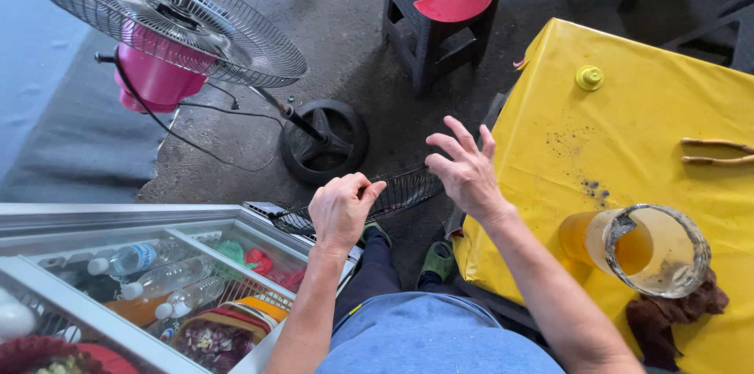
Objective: The person cleans the fan cage with a cloth, then installs the red fan blades onto the motor shaft and secures them with a yellow nut. Finally, the person attaches the front cage to complete the assembly.
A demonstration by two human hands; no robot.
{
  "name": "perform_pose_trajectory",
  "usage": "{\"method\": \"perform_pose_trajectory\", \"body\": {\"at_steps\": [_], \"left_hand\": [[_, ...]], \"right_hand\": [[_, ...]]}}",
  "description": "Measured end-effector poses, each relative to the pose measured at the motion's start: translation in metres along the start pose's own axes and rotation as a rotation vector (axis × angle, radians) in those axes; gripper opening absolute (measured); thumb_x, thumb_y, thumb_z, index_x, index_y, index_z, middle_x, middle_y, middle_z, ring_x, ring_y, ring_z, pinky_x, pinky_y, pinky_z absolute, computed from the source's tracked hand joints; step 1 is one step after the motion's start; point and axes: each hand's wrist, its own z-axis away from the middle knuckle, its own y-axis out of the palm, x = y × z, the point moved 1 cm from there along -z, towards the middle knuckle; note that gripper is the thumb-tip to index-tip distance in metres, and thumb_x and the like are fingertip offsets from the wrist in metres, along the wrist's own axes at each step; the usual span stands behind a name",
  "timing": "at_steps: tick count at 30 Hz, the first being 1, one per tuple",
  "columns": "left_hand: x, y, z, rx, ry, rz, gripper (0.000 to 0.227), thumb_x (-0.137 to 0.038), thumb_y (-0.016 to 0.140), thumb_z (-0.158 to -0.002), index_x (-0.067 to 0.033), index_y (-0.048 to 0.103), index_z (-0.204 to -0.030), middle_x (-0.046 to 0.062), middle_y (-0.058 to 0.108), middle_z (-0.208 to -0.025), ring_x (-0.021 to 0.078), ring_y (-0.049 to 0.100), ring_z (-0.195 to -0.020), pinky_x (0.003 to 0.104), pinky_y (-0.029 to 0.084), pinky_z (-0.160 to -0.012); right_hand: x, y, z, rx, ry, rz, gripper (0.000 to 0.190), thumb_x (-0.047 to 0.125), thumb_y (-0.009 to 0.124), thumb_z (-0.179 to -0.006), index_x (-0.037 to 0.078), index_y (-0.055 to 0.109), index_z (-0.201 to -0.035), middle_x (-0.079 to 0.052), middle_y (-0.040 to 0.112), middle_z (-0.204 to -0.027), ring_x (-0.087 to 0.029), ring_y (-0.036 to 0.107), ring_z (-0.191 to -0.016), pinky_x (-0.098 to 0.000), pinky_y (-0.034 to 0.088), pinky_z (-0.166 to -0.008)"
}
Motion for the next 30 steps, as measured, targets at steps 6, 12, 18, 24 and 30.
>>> {"method": "perform_pose_trajectory", "body": {"at_steps": [6, 12, 18, 24, 30], "left_hand": [[0.006, -0.008, -0.004, -0.015, 0.039, -0.023, 0.036, -0.045, 0.074, -0.086, -0.0131, 0.069, -0.071, 0.001, 0.064, -0.067, 0.0246, 0.063, -0.069, 0.042, 0.046, -0.063], [0.006, -0.015, -0.008, -0.015, 0.023, 0.002, 0.037, -0.045, 0.074, -0.087, -0.0137, 0.068, -0.069, 0.0, 0.063, -0.063, 0.0223, 0.063, -0.067, 0.04, 0.045, -0.063], [0.005, -0.017, -0.008, -0.052, 0.036, 0.02, 0.035, -0.044, 0.075, -0.085, -0.0139, 0.069, -0.069, -0.001, 0.063, -0.064, 0.0222, 0.061, -0.066, 0.04, 0.045, -0.063], [0.006, -0.024, -0.008, -0.093, 0.006, 0.083, 0.035, -0.045, 0.076, -0.085, -0.0138, 0.071, -0.07, -0.001, 0.063, -0.06, 0.0203, 0.06, -0.062, 0.039, 0.044, -0.062], [0.002, -0.03, -0.01, -0.091, -0.071, 0.18, 0.036, -0.044, 0.077, -0.086, -0.0113, 0.071, -0.072, 0.0, 0.063, -0.062, 0.0198, 0.06, -0.061, 0.037, 0.044, -0.056]], "right_hand": [[-0.01, -0.022, -0.026, 0.066, -0.503, 0.103, 0.01, 0.01, 0.07, -0.078, 0.014, 0.069, -0.087, -0.001, 0.065, -0.106, -0.025, 0.057, -0.128, -0.0495, 0.043, -0.107], [-0.018, -0.022, -0.043, 0.2, -0.561, -0.045, 0.01, 0.01, 0.069, -0.079, 0.011, 0.063, -0.087, -0.006, 0.066, -0.099, -0.024, 0.066, -0.109, -0.0381, 0.054, -0.089], [-0.031, -0.016, -0.053, 0.446, -0.198, -0.287, 0.017, 0.01, 0.077, -0.082, 0.005, 0.063, -0.089, -0.008, 0.067, -0.089, -0.027, 0.069, -0.088, -0.0373, 0.055, -0.076], [-0.039, -0.011, -0.048, 0.343, 0.065, -0.757, 0.015, -0.005, 0.078, -0.078, 0.002, 0.073, -0.091, -0.005, 0.069, -0.093, -0.017, 0.07, -0.086, -0.0303, 0.056, -0.074], [-0.027, -0.008, -0.043, 0.181, 0.194, -1.08, 0.011, -0.004, 0.076, -0.084, 0.0, 0.072, -0.094, -0.001, 0.069, -0.097, -0.01, 0.067, -0.091, -0.0257, 0.056, -0.08]]}}
